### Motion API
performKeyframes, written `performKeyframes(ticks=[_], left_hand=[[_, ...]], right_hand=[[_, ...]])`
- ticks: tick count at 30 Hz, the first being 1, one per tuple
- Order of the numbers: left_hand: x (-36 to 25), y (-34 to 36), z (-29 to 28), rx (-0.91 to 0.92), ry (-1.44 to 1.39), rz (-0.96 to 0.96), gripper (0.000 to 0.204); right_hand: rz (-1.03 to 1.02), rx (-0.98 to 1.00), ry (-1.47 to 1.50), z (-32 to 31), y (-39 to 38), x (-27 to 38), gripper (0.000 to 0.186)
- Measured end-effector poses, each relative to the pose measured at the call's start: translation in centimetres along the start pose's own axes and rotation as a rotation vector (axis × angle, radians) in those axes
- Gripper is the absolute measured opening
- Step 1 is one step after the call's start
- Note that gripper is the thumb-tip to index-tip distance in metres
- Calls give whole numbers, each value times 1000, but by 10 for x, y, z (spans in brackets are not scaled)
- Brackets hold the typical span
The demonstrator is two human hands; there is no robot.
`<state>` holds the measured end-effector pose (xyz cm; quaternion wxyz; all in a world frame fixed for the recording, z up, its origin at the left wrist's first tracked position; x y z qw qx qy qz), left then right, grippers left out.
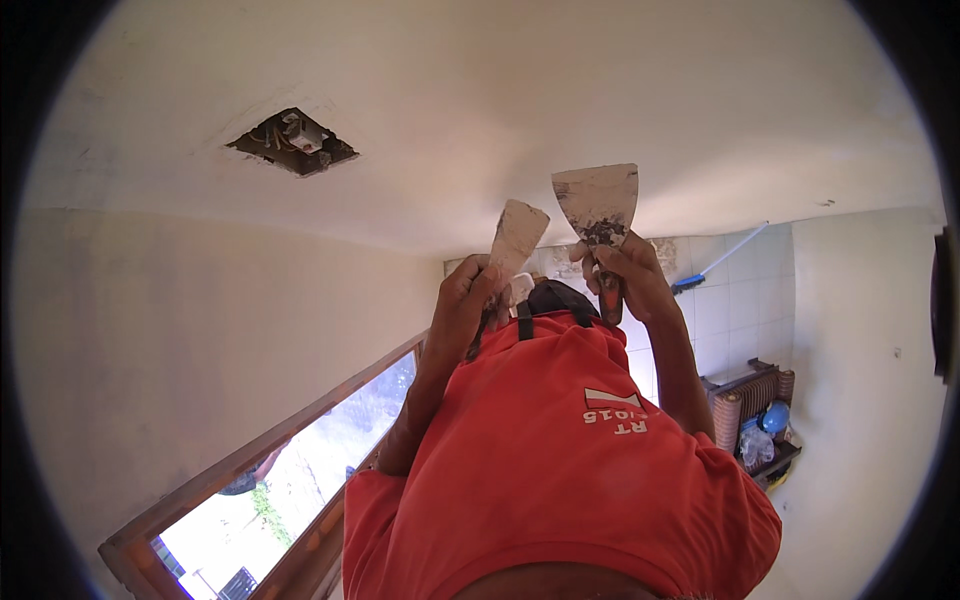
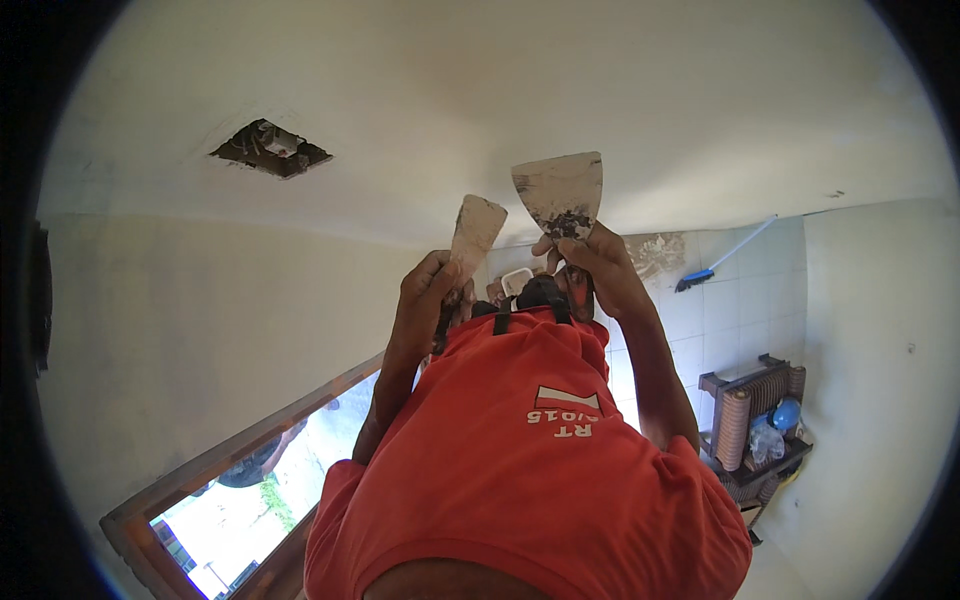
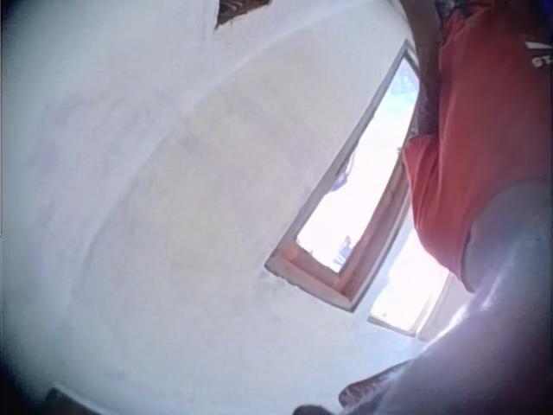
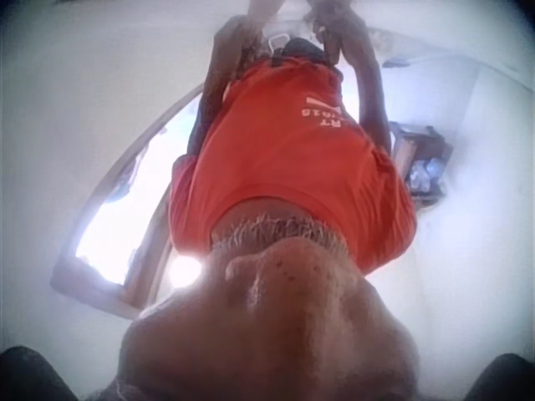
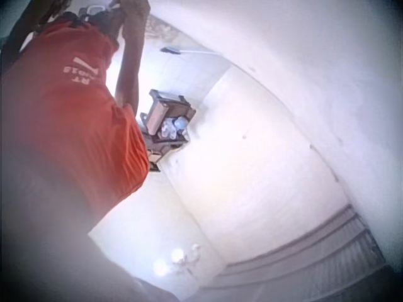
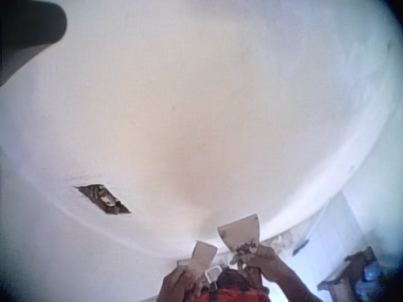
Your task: The person applies plaster to the ceiling and upper walls using two putty knives, smoothing the surface and filling gaps around an electrical box.
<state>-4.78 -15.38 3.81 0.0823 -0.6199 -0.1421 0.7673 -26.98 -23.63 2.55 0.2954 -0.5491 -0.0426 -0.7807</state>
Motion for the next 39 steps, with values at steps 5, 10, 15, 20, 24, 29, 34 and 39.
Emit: performKeyframes(ticks=[5, 10, 15, 20, 24, 29, 34, 39], left_hand=[[-8, -7, 11, 96, 82, -62, 26], [-17, -9, 23, -27, 80, 52, 27], [-41, -11, 16, -124, 227, 129, 27], [-57, -9, 2, -102, 321, 100, 29], [-64, -6, -1, -81, 389, 105, 29], [-70, 0, 3, -43, 455, 117, 29], [-80, 1, 15, -16, 435, 156, 27], [-80, 2, 14, -9, 444, 122, 25]], right_hand=[[-71, 2, -94, 2, 2, 12, 21], [-118, -22, -183, 11, -1, 18, 18], [-92, -34, -262, 22, -6, 34, 17], [-89, -44, -315, 22, -4, 36, 17], [-123, -39, -314, 24, -1, 39, 18], [-59, -12, -330, 20, 2, 34, 16], [-105, -15, -514, 32, 2, 39, 18], [-263, -85, -753, 39, -1, 54, 19]])
Point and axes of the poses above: each hand's wrist, its own y-axis towards the middle knuckle, its own z-axis out of the palm, x = y × z, the point moved 5 cm from there along y, towards the middle knuckle, and after that the axes turned 2 degrees about z, right-handed, at the moved point
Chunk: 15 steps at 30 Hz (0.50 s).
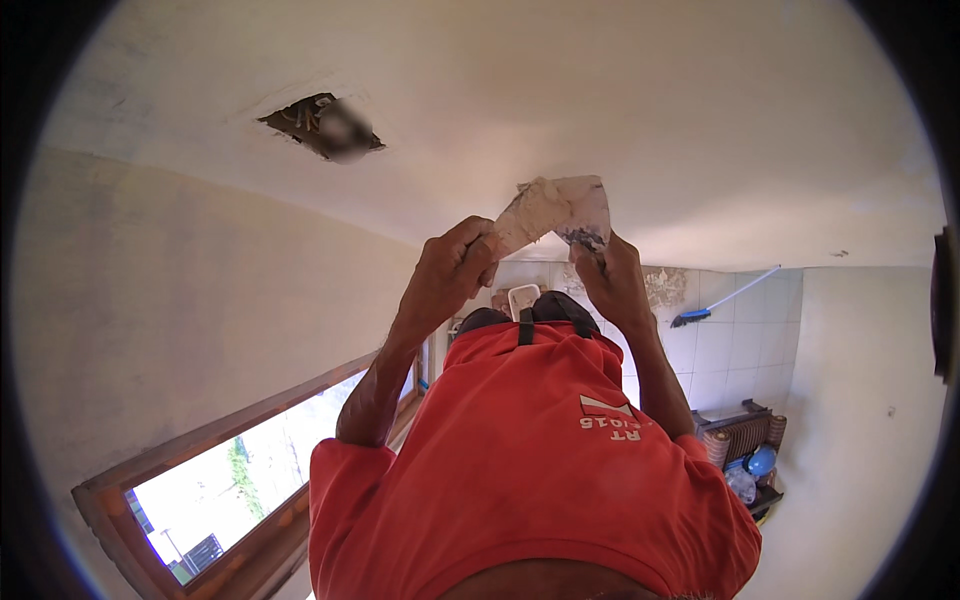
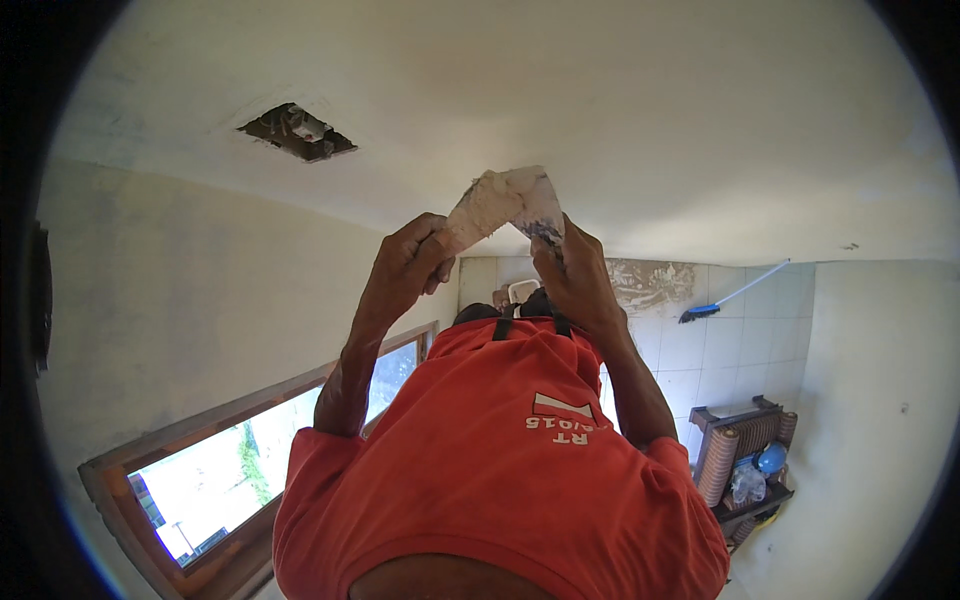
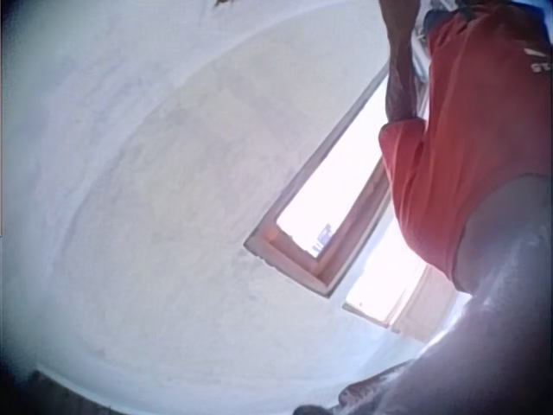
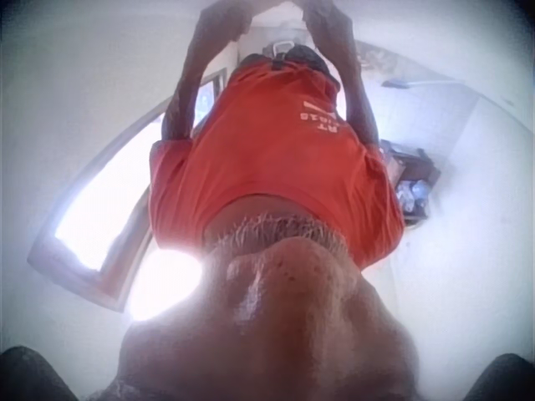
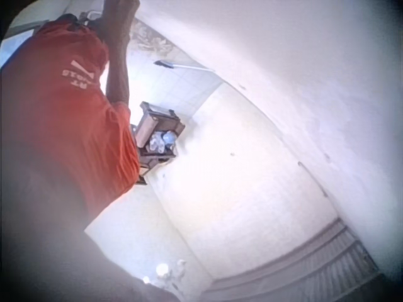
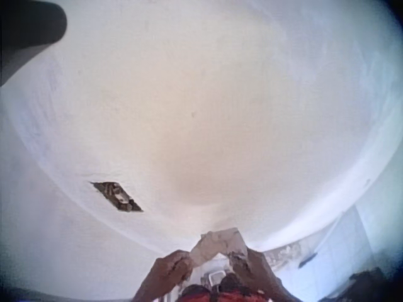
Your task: The person applies plaster to the ceiling and upper walls using two putty knives, smoothing the surface and filling gaps around an electrical box.
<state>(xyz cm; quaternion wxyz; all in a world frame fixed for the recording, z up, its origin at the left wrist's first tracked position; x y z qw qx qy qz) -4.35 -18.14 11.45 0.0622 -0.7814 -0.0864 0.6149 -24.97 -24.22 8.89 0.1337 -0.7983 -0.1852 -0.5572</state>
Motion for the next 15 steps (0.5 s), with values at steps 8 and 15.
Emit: performKeyframes(ticks=[8, 15], left_hand=[[-22, 6, 11, 38, -26, 167, 26], [-6, -1, -15, -91, -70, 43, 25]], right_hand=[[-261, 44, -242, 55, 7, -36, 24], [232, -39, 285, 9, 13, -63, 18]])
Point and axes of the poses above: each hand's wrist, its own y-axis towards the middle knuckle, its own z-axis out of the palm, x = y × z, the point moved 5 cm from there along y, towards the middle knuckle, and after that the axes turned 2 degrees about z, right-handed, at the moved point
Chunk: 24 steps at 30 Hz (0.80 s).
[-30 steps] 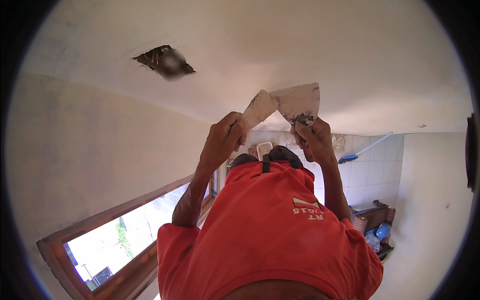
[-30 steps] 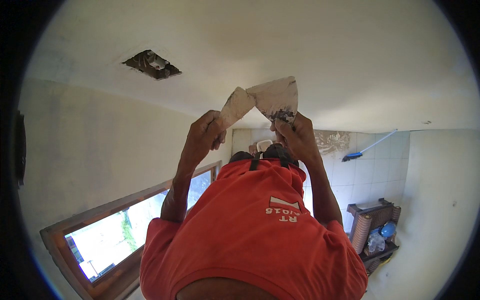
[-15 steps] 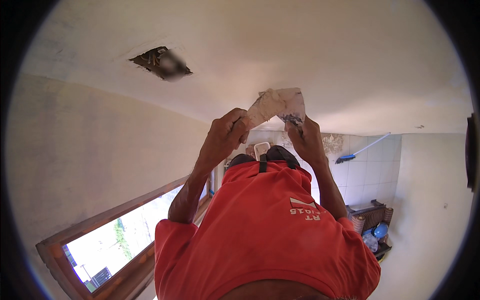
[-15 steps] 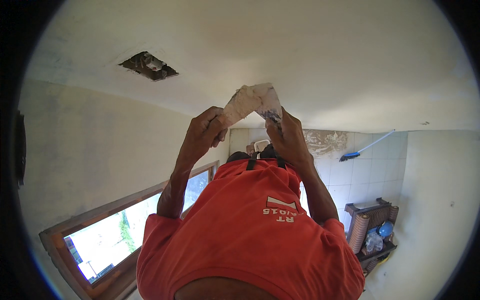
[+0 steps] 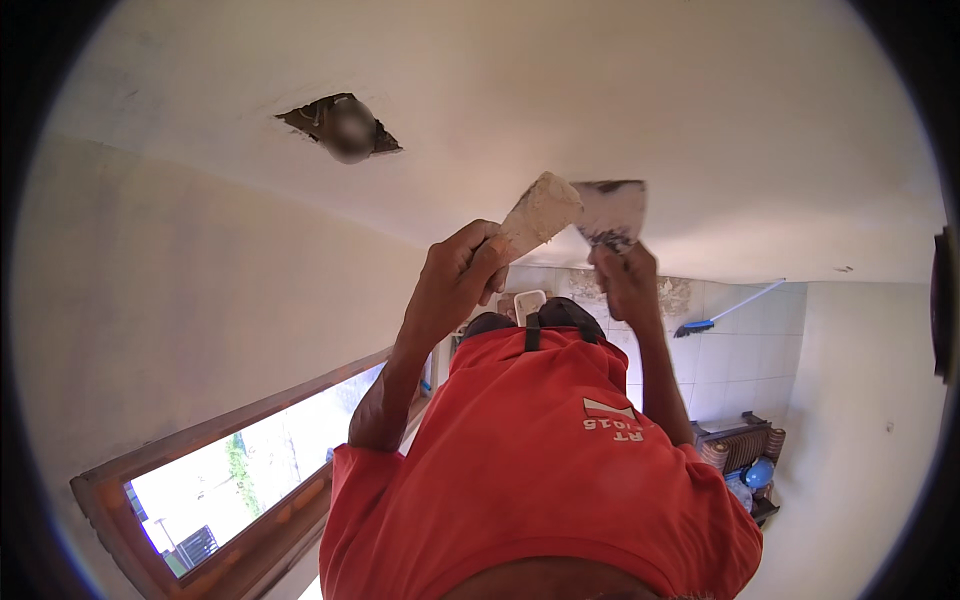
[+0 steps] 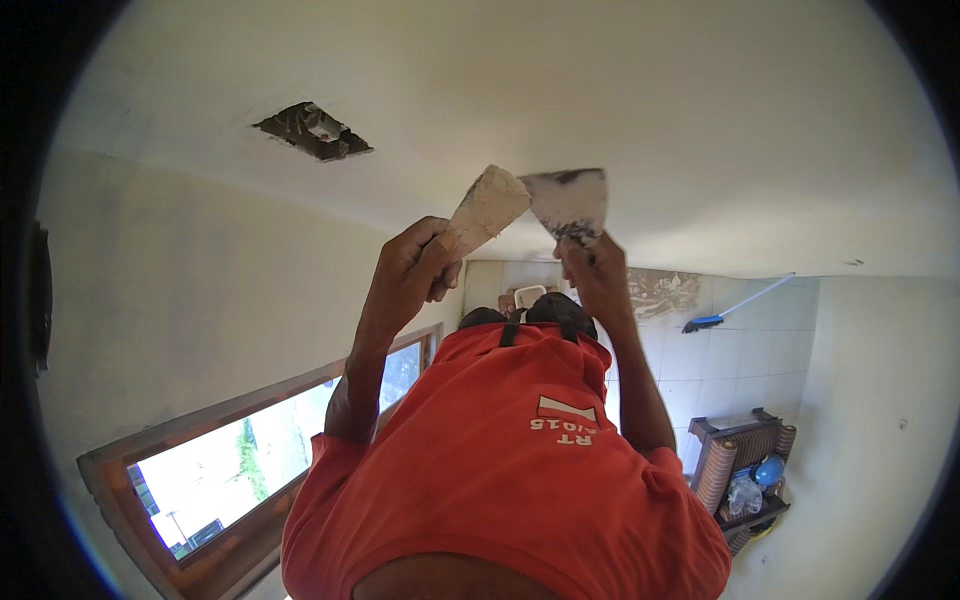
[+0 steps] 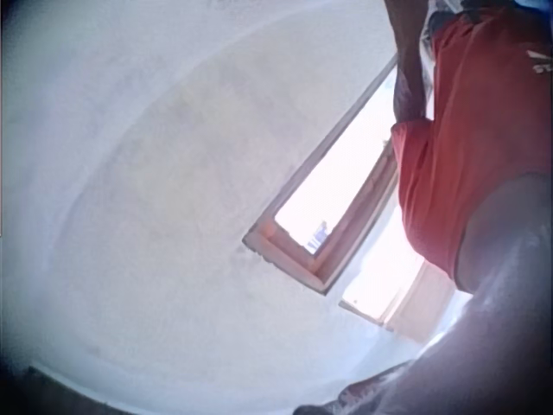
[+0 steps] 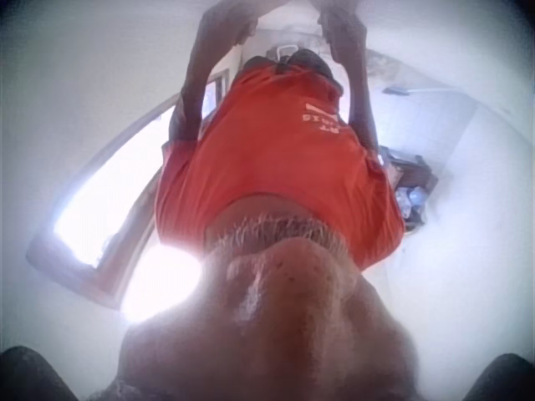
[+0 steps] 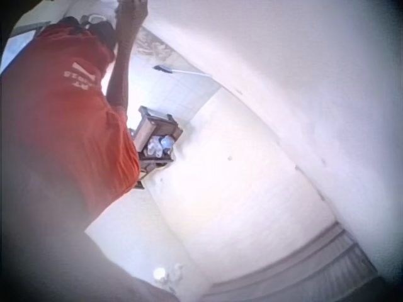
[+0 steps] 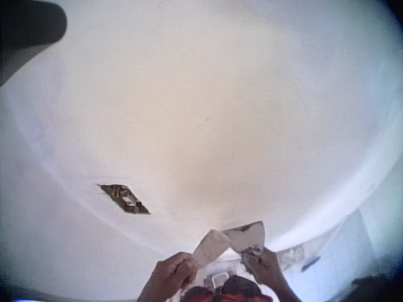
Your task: The person applies plaster to the ceiling and upper walls using two putty knives, smoothing the surface and filling gaps around an electrical box.
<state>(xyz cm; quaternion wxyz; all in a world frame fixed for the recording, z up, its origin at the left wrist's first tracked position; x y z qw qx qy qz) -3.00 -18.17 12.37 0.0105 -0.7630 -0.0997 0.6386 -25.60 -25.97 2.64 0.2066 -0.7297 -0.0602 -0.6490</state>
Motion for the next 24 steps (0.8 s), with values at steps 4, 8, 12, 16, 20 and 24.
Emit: performKeyframes(ticks=[4, 8, 12, 16, 20, 24], left_hand=[[6, 4, 5, 62, -94, -37, 25], [-15, 4, 8, 61, -127, 26, 26], [-16, 1, -9, -113, 41, 92, 27], [-8, 8, -12, -100, -4, 202, 29], [-18, 6, 11, -96, -162, 233, 33], [-19, 1, 22, -120, -39, 262, 32]], right_hand=[[-218, 16, -94, -2, 0, 41, 17], [-692, 60, -631, 26, -1, 36, 17], [-265, 54, -319, 5, -2, -2, 13], [187, 280, 531, 4, -26, 31, 26], [166, 304, 476, 36, -30, 54, 29], [110, 347, 725, 56, -25, 64, 34]])
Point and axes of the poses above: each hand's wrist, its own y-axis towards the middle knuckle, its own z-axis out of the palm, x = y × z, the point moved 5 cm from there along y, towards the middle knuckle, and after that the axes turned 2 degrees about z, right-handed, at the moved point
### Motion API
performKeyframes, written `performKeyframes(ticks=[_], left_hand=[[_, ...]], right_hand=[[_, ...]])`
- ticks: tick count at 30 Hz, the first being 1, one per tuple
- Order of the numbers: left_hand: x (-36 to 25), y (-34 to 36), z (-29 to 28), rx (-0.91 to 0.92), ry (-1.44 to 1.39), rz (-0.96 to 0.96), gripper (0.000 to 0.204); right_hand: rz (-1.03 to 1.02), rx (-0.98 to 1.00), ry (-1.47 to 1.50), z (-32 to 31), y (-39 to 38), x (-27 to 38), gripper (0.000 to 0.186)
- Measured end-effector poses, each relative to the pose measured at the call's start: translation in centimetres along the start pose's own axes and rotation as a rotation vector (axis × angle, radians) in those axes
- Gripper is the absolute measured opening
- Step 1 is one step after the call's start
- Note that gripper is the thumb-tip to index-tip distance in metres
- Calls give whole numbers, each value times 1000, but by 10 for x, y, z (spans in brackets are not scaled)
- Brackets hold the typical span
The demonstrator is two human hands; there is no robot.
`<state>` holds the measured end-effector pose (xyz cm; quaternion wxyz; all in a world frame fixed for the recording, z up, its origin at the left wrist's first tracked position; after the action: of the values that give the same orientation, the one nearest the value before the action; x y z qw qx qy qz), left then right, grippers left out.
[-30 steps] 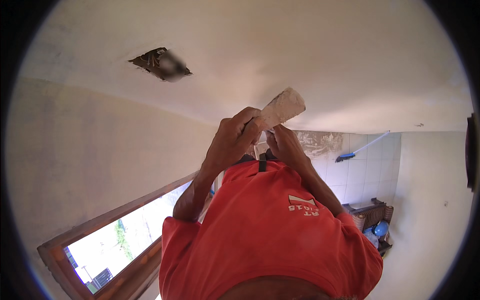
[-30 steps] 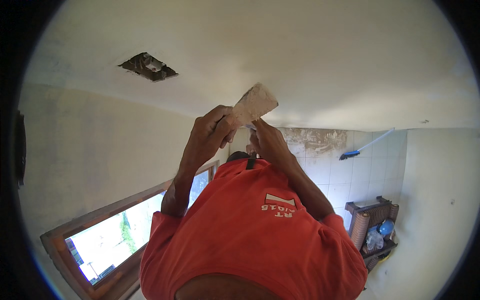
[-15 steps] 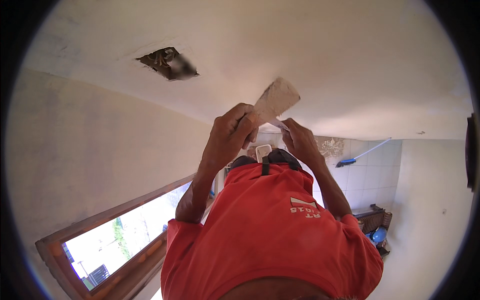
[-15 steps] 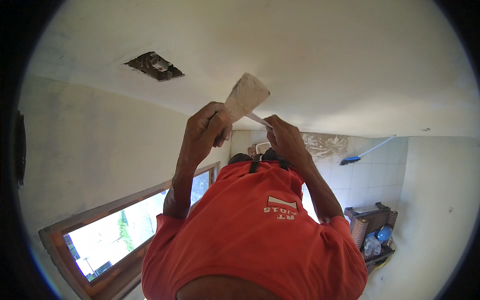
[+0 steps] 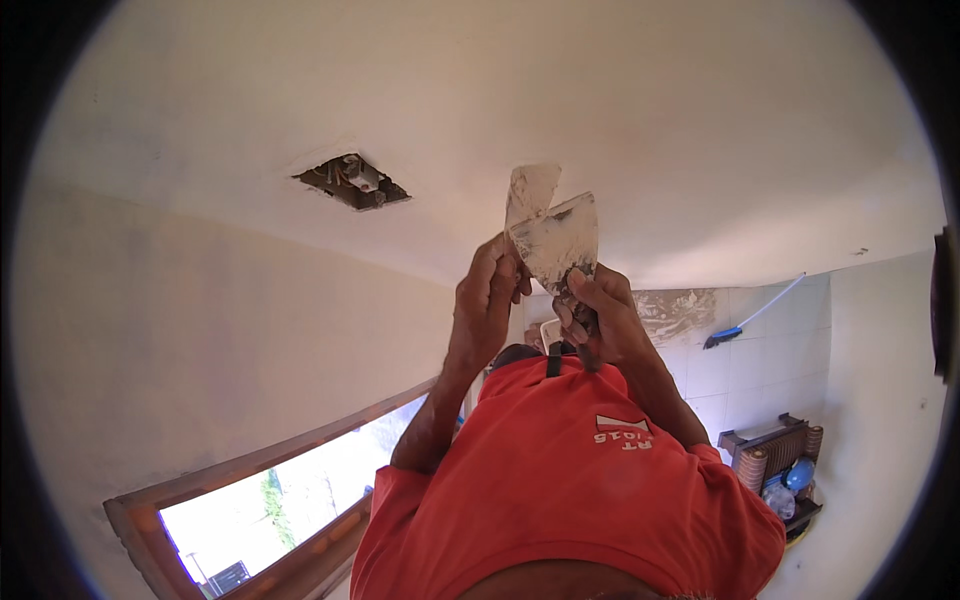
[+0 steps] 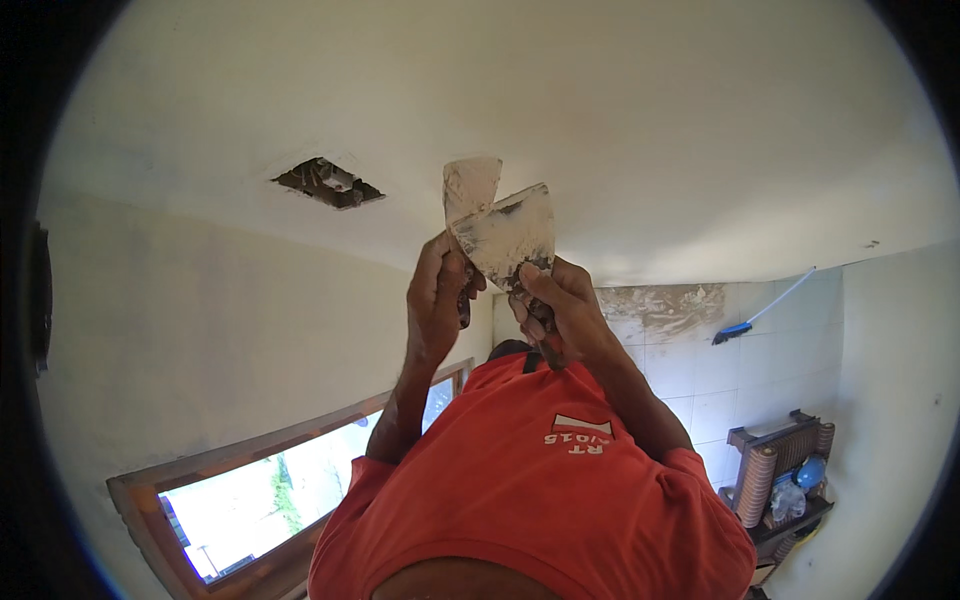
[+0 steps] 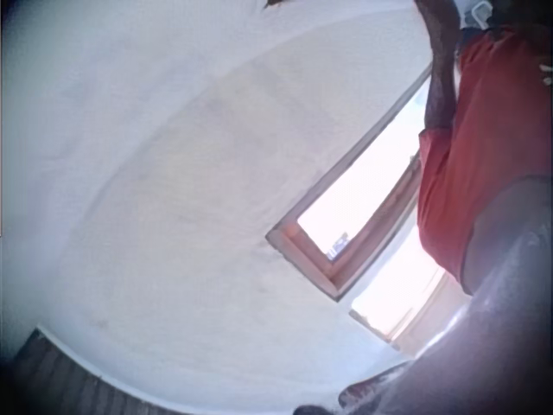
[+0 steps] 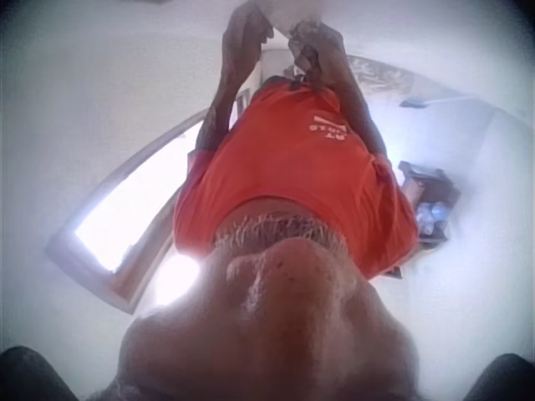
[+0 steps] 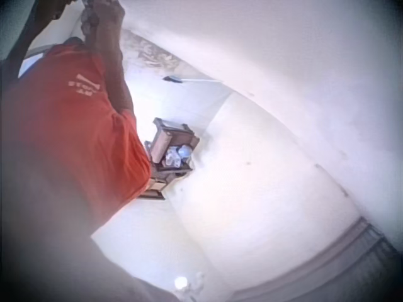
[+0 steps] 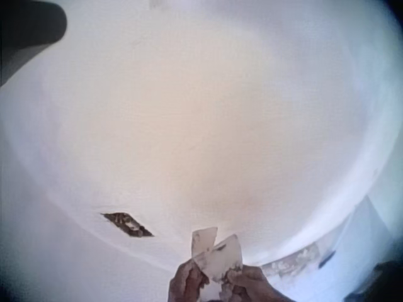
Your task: The person applies plaster to the ceiling and upper walls using two putty knives, smoothing the surface and filling gaps around an electrical box.
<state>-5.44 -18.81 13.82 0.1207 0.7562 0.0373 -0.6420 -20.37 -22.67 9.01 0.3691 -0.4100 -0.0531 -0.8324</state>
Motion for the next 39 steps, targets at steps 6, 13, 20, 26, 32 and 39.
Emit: performKeyframes(ticks=[6, 13, 20, 26, 32, 39], left_hand=[[9, -9, 6, -12, 205, 277, 30], [35, -23, 4, 69, 371, 321, 30], [11, -21, -9, -2, 181, 204, 31], [27, -33, -9, 114, 274, 259, 41], [38, -33, -39, -121, 203, 175, 37], [38, -39, -23, 36, 224, 295, 47]], right_hand=[[-68, 39, 81, 8, -1, 15, 29], [-159, -3, 127, 4, -5, 38, 26], [28, 18, 0, -16, -5, -4, 29], [-174, 91, 119, -3, 5, 6, 28], [-224, 58, -59, -3, 1, 26, 29], [-54, 55, 105, 15, 17, -13, 33]])
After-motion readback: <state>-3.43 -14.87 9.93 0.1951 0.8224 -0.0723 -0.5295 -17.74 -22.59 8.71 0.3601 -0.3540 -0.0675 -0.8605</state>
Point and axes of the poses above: each hand's wrist, its own y-axis towards the middle knuckle, its own z-axis out of the palm, x = y × z, the point moved 5 cm from there along y, towards the middle knuckle, and after that the axes turned 2 degrees about z, right-handed, at the moved point
